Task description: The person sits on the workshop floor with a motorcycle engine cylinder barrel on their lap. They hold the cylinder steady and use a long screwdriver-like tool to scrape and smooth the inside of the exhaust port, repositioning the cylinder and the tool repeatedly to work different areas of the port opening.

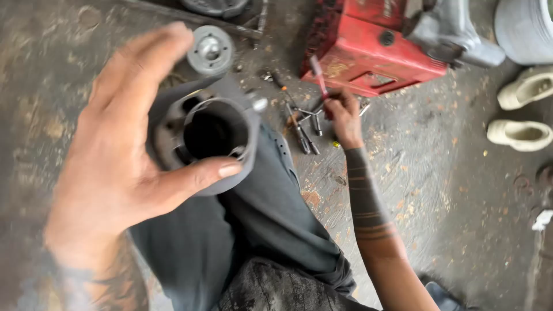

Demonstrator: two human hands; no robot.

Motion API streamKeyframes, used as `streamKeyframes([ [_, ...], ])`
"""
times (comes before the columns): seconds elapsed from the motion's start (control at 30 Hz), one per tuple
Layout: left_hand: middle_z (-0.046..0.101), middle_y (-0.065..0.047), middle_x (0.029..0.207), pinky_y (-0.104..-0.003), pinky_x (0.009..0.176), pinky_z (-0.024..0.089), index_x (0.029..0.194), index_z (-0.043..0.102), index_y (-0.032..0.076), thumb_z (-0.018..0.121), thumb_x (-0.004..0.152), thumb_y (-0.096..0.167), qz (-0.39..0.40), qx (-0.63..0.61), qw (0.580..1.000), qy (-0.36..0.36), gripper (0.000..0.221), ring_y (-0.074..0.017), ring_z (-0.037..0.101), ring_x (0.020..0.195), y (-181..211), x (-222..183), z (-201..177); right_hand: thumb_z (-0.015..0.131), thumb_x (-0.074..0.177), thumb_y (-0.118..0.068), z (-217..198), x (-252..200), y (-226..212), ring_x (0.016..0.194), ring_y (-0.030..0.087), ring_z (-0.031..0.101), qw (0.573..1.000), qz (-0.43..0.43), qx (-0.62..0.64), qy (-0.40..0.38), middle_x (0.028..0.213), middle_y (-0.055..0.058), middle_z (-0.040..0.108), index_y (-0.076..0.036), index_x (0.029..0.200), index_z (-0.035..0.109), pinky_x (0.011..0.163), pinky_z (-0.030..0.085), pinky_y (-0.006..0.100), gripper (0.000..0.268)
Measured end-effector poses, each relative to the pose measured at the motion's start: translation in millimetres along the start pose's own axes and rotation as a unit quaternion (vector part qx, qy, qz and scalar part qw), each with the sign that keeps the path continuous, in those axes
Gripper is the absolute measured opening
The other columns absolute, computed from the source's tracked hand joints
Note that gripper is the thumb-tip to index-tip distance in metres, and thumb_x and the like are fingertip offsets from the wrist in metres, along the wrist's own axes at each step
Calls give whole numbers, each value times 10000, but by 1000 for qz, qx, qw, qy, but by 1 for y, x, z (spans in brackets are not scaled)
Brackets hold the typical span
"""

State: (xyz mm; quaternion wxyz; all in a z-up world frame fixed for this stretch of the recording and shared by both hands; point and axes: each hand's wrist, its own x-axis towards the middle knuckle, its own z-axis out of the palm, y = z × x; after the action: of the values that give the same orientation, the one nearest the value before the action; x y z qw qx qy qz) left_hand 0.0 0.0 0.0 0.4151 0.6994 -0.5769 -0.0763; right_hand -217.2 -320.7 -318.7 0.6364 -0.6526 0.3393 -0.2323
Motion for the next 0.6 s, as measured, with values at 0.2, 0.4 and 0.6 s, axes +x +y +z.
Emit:
streamKeyframes([
  [0.2,743,-190,1233,-604,1256,275,1269,670,-73,852,784,314,-7,121,989,-87,646,-291,704,1109,-15,17,39,650,880,-90,-35,-15,137,818,170,689,982,98,-156,43,943,82,765,-27,1043,708,761,553,287,184],
  [0.4,776,-105,1252,-522,1297,230,1184,820,40,896,917,227,-9,305,949,-80,335,-292,708,1229,6,14,55,747,819,-98,-19,-24,181,739,212,661,960,53,-271,41,915,97,733,-17,996,712,695,542,334,198],
  [0.6,692,-28,1196,-399,996,423,1128,717,101,811,865,143,74,246,963,-81,282,-177,649,1043,42,44,125,793,873,-184,-4,-16,200,689,225,635,948,15,-318,6,888,127,660,-44,954,756,634,533,362,166],
])
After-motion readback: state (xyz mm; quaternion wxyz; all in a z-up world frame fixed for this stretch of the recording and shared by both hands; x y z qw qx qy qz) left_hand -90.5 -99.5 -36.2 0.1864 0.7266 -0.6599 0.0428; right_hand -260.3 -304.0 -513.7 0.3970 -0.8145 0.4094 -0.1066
